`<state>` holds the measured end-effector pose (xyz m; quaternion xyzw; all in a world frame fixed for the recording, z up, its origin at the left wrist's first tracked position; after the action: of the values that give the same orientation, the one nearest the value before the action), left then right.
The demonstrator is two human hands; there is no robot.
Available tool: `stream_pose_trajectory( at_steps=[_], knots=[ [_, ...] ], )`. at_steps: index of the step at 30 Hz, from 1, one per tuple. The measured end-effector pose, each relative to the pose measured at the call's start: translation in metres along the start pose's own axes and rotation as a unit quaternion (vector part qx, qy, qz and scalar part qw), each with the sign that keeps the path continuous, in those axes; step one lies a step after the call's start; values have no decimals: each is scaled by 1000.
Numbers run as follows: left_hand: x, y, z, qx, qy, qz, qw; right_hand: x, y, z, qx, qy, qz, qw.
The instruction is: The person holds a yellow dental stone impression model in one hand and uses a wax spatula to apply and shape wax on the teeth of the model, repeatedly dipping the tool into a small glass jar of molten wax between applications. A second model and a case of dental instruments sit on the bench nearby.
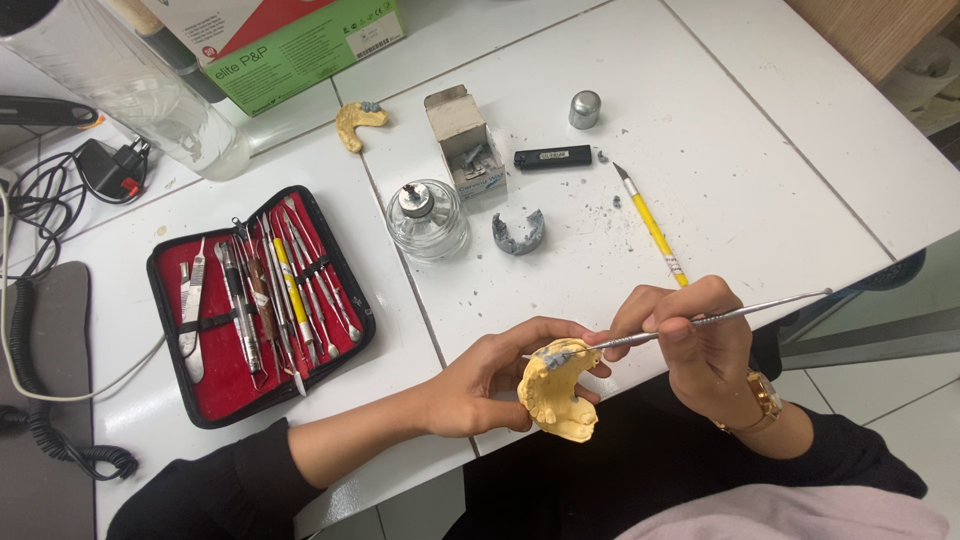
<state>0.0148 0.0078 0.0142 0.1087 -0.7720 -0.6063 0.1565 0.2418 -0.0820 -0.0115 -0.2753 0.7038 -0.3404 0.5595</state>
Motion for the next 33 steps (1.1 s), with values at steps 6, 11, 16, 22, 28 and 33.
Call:
stream_pose_trajectory(
  at_steps=[6, 11, 16, 22, 28, 33],
  knots=[
    [0, 0, 0, -4, 4, 6, 1000, 0, 0, 0, 15, -3, 10, 1000],
    [0, 1, 1, -15, 5, 3, 1000, 0, 1, 0, 6, -2, 8, 1000],
    [0, 1, 1, -13, 3, 6, 1000, -1, 1, 0, 1, 5, 6, 1000],
    [0, 1, 0, -9, 3, 6, 1000, -1, -1, -1, 14, 3, 6, 1000],
    [1, 0, 0, -8, -1, 4, 1000, -1, 1, -1, -3, 2, 7, 1000],
    [1, 0, 0, -7, 0, 4, 1000, -1, 1, -1, -10, 12, 10, 1000]
  ],
)
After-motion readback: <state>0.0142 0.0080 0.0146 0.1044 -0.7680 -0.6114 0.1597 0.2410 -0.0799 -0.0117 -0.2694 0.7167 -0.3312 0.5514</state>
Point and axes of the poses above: each hand's wrist, its own x-axis away from the middle knuckle, its own z-axis out of the back of the hand, y = z × x, the point moved 2 cm from there along -x, towards the middle knuckle, and after that the axes turned 13 degrees about y, right-handed, at the moved point
